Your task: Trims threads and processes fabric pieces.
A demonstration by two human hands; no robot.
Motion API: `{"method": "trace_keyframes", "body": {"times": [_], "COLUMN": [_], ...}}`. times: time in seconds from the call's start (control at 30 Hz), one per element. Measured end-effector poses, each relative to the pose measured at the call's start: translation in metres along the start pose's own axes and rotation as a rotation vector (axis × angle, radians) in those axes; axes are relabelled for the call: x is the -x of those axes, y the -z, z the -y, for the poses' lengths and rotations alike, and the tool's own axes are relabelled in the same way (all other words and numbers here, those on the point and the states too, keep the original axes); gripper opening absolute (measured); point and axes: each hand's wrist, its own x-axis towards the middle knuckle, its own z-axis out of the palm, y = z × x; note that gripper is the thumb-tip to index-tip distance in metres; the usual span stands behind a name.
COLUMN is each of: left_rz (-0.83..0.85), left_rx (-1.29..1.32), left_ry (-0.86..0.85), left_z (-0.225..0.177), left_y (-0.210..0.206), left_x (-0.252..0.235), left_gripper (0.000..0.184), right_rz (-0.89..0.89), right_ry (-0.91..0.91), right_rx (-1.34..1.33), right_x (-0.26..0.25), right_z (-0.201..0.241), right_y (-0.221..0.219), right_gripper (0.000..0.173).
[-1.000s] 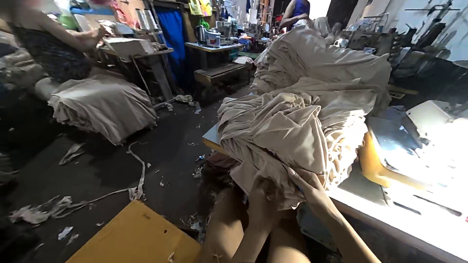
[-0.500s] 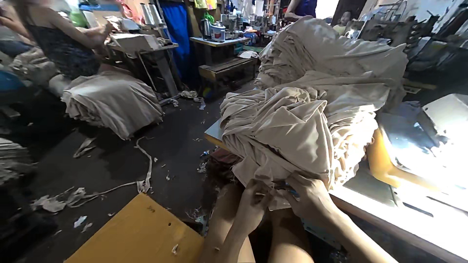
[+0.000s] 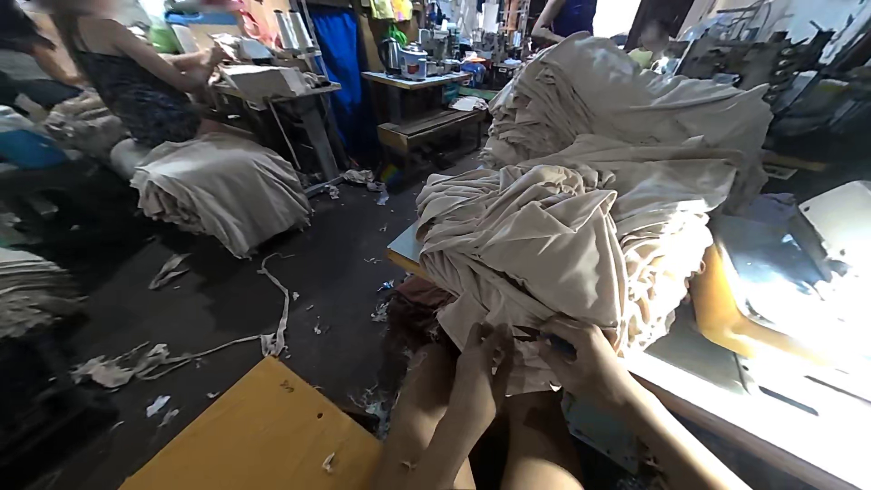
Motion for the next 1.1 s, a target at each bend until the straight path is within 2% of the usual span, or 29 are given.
{"method": "trace_keyframes", "body": {"times": [0.07, 0.23, 0.4, 0.47, 0.53, 0.57, 0.63, 0.73, 0.8, 0.9, 1.0, 1.1], "left_rz": [0.039, 0.119, 0.185, 0.323, 0.454, 0.457, 0.334, 0.124, 0.131, 0.153, 0.216, 0.225], "left_rx": [0.051, 0.189, 0.22, 0.127, -0.138, -0.259, -0.344, -0.167, -0.058, -0.017, 0.078, 0.36], "left_ry": [0.027, 0.136, 0.142, 0.162, 0.158, 0.155, 0.174, 0.204, 0.218, 0.136, 0.173, 0.133], "left_z": [-0.001, -0.004, -0.011, -0.005, 0.011, 0.02, 0.028, 0.005, -0.005, 0.011, 0.008, 0.03], "left_y": [0.003, 0.024, 0.025, 0.031, 0.044, 0.049, 0.053, 0.038, 0.02, -0.002, 0.018, 0.033], "left_x": [0.001, 0.004, 0.01, 0.012, 0.014, 0.014, 0.013, 0.003, -0.003, -0.003, 0.003, 0.01], "left_gripper": [0.025, 0.019, 0.02, 0.022, 0.021, 0.025, 0.036, 0.039, 0.044, 0.03, 0.026, 0.016], "right_rz": [0.026, -0.003, -0.069, -0.051, -0.013, -0.002, 0.012, 0.02, 0.035, 0.026, 0.027, 0.118], "right_ry": [0.01, 0.194, 0.193, 0.168, 0.104, 0.063, -0.011, -0.053, -0.068, -0.04, 0.04, 0.05], "right_rx": [0.032, 0.233, 0.391, 0.438, 0.361, 0.276, 0.084, -0.149, -0.206, -0.17, -0.142, -0.058], "right_x": [0.004, 0.014, 0.01, 0.009, 0.007, 0.006, 0.003, -0.006, -0.009, -0.009, -0.005, 0.001], "right_z": [0.0, -0.007, -0.005, -0.003, -0.001, 0.001, 0.005, 0.014, 0.016, 0.006, -0.001, -0.003], "right_y": [0.006, -0.002, -0.018, -0.019, -0.014, -0.01, 0.0, 0.003, -0.003, -0.008, -0.002, 0.001], "right_gripper": [0.032, 0.036, 0.035, 0.034, 0.032, 0.031, 0.03, 0.029, 0.03, 0.031, 0.031, 0.031]}}
